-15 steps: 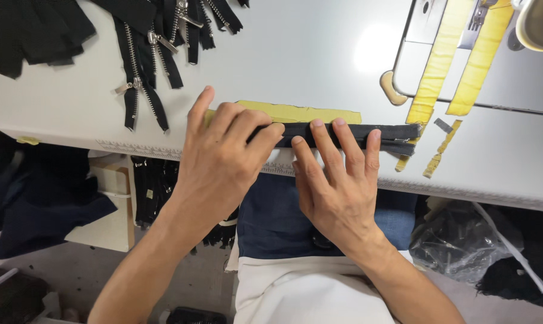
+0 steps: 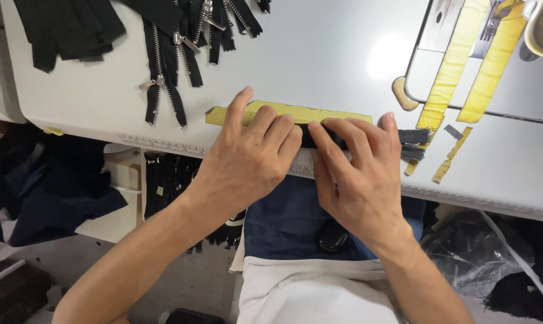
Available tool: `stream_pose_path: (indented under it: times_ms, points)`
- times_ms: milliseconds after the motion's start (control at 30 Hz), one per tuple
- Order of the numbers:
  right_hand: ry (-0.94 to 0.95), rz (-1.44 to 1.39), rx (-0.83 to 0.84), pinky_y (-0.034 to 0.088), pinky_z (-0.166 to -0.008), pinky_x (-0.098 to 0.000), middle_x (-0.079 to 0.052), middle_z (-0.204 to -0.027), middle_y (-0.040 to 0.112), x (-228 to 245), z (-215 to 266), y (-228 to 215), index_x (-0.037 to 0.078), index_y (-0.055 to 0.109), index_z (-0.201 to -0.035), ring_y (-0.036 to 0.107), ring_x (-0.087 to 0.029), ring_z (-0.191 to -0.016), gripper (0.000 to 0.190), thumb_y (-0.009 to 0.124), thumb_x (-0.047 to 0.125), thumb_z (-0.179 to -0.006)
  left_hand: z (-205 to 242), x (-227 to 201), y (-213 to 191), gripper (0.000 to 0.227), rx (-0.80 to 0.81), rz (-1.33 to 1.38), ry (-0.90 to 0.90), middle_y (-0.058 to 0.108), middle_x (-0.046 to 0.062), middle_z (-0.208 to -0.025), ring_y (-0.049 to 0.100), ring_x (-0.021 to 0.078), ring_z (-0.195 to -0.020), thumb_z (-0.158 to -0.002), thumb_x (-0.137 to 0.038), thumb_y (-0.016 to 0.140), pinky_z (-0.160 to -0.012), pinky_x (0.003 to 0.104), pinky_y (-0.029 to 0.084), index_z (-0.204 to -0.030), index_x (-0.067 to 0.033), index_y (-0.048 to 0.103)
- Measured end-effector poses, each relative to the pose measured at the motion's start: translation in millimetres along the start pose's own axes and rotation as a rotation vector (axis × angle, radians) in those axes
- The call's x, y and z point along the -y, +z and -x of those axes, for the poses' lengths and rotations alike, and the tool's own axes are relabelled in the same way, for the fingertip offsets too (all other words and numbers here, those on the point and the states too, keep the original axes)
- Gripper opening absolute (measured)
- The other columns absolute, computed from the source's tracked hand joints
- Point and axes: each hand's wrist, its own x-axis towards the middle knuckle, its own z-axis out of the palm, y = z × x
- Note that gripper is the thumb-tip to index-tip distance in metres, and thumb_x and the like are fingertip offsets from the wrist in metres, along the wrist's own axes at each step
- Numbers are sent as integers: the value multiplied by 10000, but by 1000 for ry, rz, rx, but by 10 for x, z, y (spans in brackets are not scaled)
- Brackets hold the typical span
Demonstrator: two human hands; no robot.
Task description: The person aligns a black zipper with a piece of fabric under the presser foot of a sewing machine and sews it. They then remove the sewn item, fold the fabric, and prepare another zipper for sewing.
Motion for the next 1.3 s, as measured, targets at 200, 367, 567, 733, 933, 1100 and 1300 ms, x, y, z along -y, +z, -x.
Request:
stream_pose_path:
  times_ms: [200, 367, 567, 733, 933, 1100, 1300]
  points:
    - [-108, 23, -23, 403, -945, -622, -132, -1273, 611, -102, -189, -6, 124, 665, -1236, 533, -351, -1140, 257, 672, 22, -1000, -14, -2, 50, 135, -48, -93, 61, 555, 7, -860, 555, 172, -870, -1012, -11, 582, -990, 391, 521, -965, -99, 673]
    - [-112, 148, -27, 392, -953, -618, -157, -1276, 645, -76, -126, 50, 143, 703, -1236, 578, -376, -1148, 237, 678, 101, -1005, 124, -55, 84, 176, -113, -134, 116, 581, 28, -973, 511, 157, -847, -1009, -16, 532, -809, 297, 434, -1014, -82, 695]
    - [-122, 281, 21, 361, -1064, -680, -177, -1404, 643, -105, 50, 137, 177, 670, -1384, 590, -396, -1278, 336, 650, 278, -1065, 152, -24, 72, 209, -123, -201, 205, 601, 45, -1000, 485, 149, -835, -1013, -34, 497, -762, 276, 375, -1041, -70, 701]
    - [-88, 335, 4, 378, -1058, -715, -175, -1465, 614, -40, 112, 164, 192, 647, -1428, 571, -394, -1331, 389, 662, 229, -1042, 129, -2, 66, 188, -177, -320, 356, 585, 29, -951, 446, 157, -851, -985, -33, 557, -781, 294, 373, -1091, -18, 712]
    - [-53, 328, -24, 359, -1055, -761, -162, -1505, 578, -28, 175, 228, 171, 615, -1458, 522, -394, -1397, 388, 572, 291, -1091, 258, -341, -109, 276, 23, -452, 261, 625, 120, -1056, 501, 257, -977, -1068, -106, 497, -917, 395, 434, -1194, 10, 713]
    - [-75, 288, -117, 269, -1161, -659, -223, -1435, 642, -53, 184, 291, 19, 660, -1383, 603, -399, -1340, 417, 512, 298, -1111, 422, -766, 82, 396, 88, -59, -331, 609, 151, -1406, 583, 286, -1278, -1065, -67, 414, -1091, 452, 470, -1411, -13, 599]
    - [-94, 281, -4, 191, -1194, -654, -162, -1488, 632, -2, 357, 272, 104, 656, -1429, 526, -413, -1408, 371, 563, 276, -1114, 439, -961, 278, 358, 2, 63, -533, 593, 122, -1454, 559, 283, -1356, -1104, -85, 464, -1163, 559, 392, -1435, -35, 591]
